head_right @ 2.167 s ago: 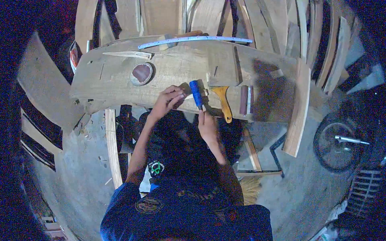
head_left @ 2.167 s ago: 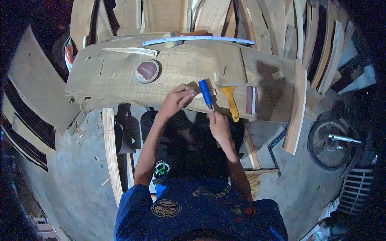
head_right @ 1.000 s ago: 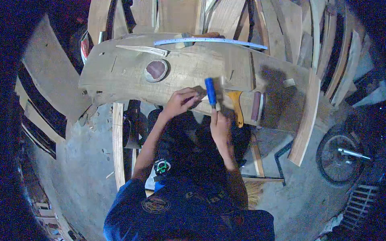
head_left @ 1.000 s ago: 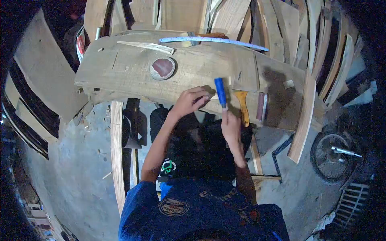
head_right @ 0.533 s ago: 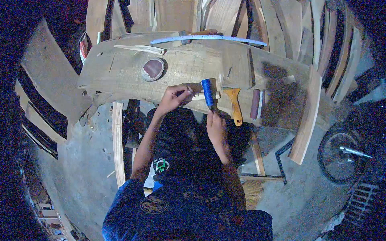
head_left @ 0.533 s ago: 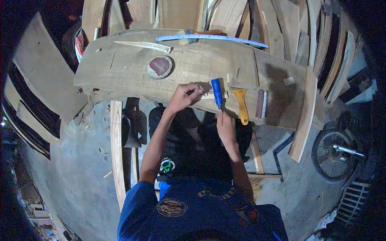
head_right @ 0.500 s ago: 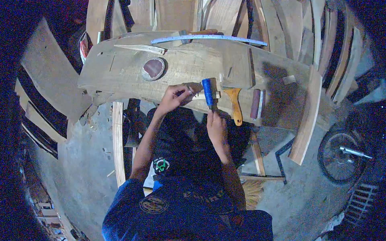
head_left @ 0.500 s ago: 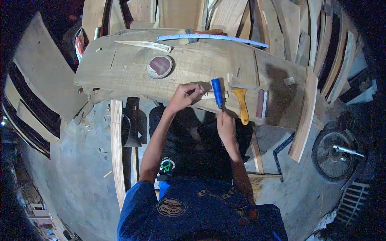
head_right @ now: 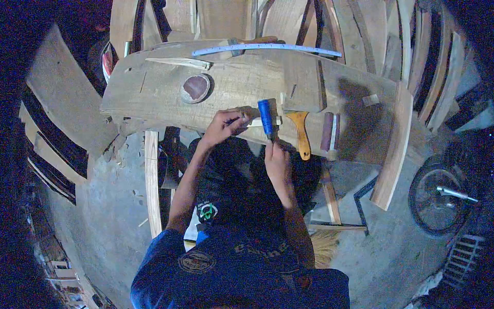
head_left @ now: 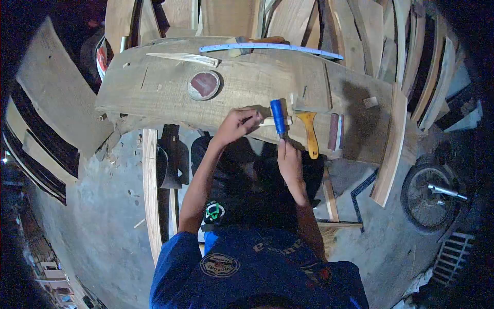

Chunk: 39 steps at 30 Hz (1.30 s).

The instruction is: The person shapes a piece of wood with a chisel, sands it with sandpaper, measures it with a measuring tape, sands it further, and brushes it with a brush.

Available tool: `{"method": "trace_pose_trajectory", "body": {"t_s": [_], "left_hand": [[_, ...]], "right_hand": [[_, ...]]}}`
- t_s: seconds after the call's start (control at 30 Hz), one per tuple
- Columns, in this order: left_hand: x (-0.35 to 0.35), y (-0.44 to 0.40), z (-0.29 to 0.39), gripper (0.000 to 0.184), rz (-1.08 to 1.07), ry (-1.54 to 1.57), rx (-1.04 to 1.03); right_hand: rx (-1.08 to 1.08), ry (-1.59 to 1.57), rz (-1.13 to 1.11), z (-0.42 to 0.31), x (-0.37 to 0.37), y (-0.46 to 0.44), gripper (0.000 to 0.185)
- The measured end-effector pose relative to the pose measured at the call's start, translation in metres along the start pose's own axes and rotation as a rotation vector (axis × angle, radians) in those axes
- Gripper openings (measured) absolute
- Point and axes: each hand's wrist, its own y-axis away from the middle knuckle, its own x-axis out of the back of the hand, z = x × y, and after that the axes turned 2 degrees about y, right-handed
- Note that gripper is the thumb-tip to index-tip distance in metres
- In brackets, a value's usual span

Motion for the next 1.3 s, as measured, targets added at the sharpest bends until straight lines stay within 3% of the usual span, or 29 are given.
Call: {"method": "trace_pose_trajectory", "body": {"t_s": [0.07, 0.17, 0.23, 0.37, 0.43, 0.7, 0.77, 0.83, 1.03, 1.1, 1.3], "left_hand": [[0.001, 0.0, 0.001, 0.01, -0.024, -0.045, 0.038], [0.0, 0.0, 0.0, 0.011, -0.037, -0.082, -0.011], [-0.002, 0.0, 0.004, 0.012, 0.034, -0.128, -0.175], [-0.002, 0.0, 0.005, 0.013, -0.012, -0.133, -0.179], [-0.006, 0.002, -0.002, 0.016, 0.077, -0.261, -0.375], [-0.006, 0.006, -0.008, 0.017, 0.048, -0.321, -0.322], [-0.004, 0.006, -0.008, 0.016, 0.045, -0.306, -0.322], [-0.004, 0.005, -0.009, 0.016, 0.011, -0.329, -0.347], [-0.003, 0.004, -0.015, 0.017, 0.015, -0.348, -0.376], [-0.002, 0.006, -0.009, 0.017, -0.001, -0.327, -0.352], [0.001, 0.004, 0.0, 0.017, 0.022, -0.319, -0.345]], "right_hand": [[-0.057, -0.015, -0.024, -0.002, 0.001, 0.0, 0.028], [-0.081, -0.036, -0.037, -0.001, 0.0, 0.0, 0.028], [-0.072, -0.032, -0.036, 0.002, -0.002, 0.001, 0.028], [-0.069, 0.047, -0.013, 0.0, -0.004, 0.002, 0.029], [-0.069, 0.053, -0.026, -0.01, 0.004, 0.0, 0.029], [0.045, -0.131, 0.091, -0.092, 0.057, 0.006, 0.026], [0.072, -0.046, 0.095, -0.076, 0.038, 0.011, 0.025], [0.002, 0.093, -0.063, -0.065, 0.029, 0.01, 0.025], [0.026, -0.085, 0.06, -0.092, 0.05, 0.017, 0.026], [-0.018, 0.072, -0.101, -0.074, 0.036, 0.003, 0.026], [0.135, -0.078, 0.126, -0.104, 0.064, 0.002, 0.027]]}}
